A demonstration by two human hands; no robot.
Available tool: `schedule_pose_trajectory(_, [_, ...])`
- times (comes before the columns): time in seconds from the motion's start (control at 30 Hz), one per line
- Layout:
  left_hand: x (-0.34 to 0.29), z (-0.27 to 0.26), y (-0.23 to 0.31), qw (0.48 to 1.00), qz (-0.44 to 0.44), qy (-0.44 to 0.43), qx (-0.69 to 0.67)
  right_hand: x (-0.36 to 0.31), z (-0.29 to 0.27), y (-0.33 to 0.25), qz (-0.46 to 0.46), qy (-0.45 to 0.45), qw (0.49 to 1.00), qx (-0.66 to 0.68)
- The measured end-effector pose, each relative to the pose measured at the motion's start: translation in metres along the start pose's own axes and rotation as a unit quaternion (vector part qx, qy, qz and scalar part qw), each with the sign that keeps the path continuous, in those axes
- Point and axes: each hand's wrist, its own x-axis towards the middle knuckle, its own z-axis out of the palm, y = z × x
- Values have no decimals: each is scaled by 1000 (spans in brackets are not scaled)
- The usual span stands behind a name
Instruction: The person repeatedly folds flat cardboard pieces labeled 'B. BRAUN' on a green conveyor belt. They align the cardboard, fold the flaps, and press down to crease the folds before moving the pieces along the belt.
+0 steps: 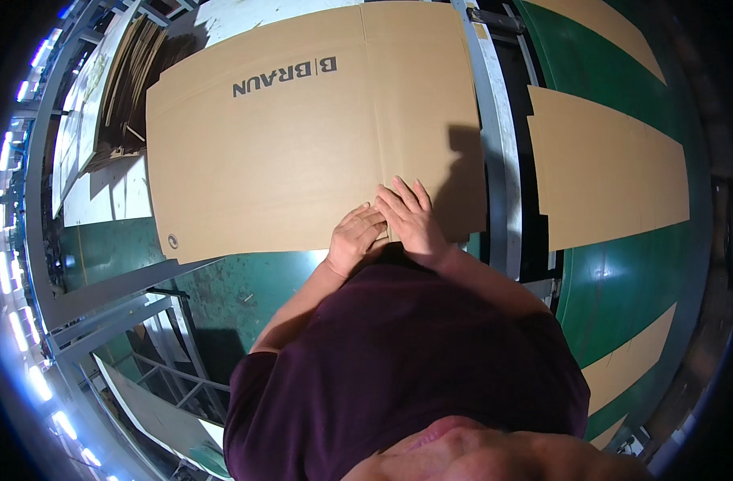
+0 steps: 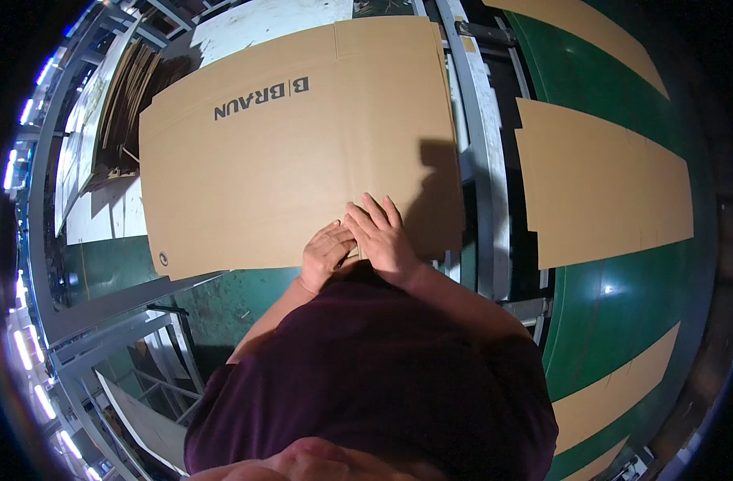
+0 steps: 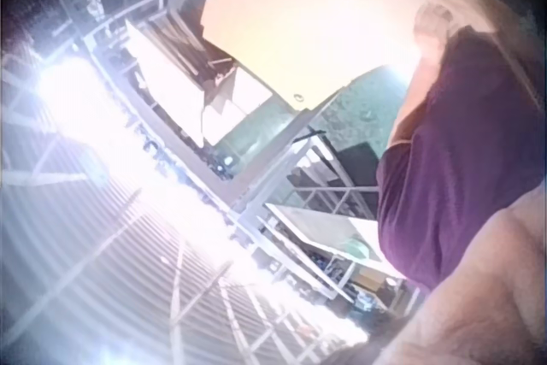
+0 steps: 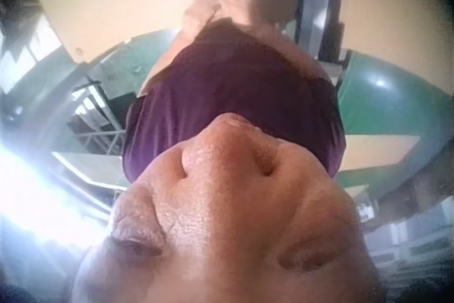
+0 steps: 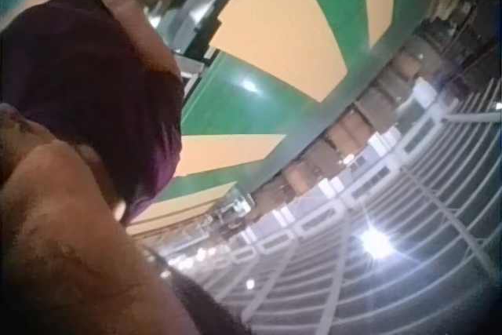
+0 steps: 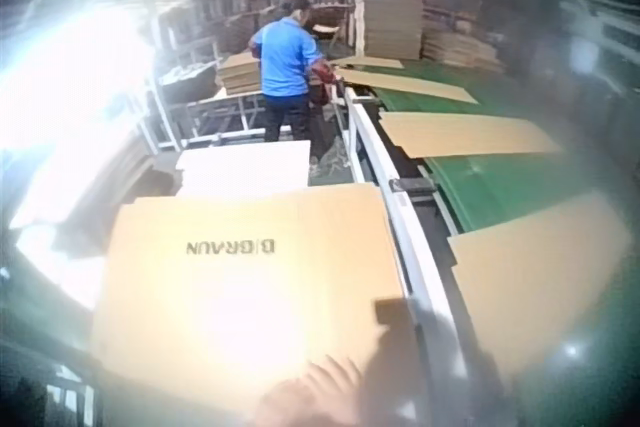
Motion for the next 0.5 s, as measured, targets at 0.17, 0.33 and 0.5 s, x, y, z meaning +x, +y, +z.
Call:
schedule_pose_trajectory(0.17, [13, -12, 11, 998, -47, 10, -28, 8, -18, -2, -28, -11, 1000, -1])
schedule_pose_trajectory(0.33, [5, -13, 9, 1000, -25, -20, 3, 8, -34, 6, -26, -71, 996, 55])
schedule_pose_trajectory(0.5, [11, -17, 12, 991, 30, -81, 97, -7, -60, 41, 15, -65, 998, -3])
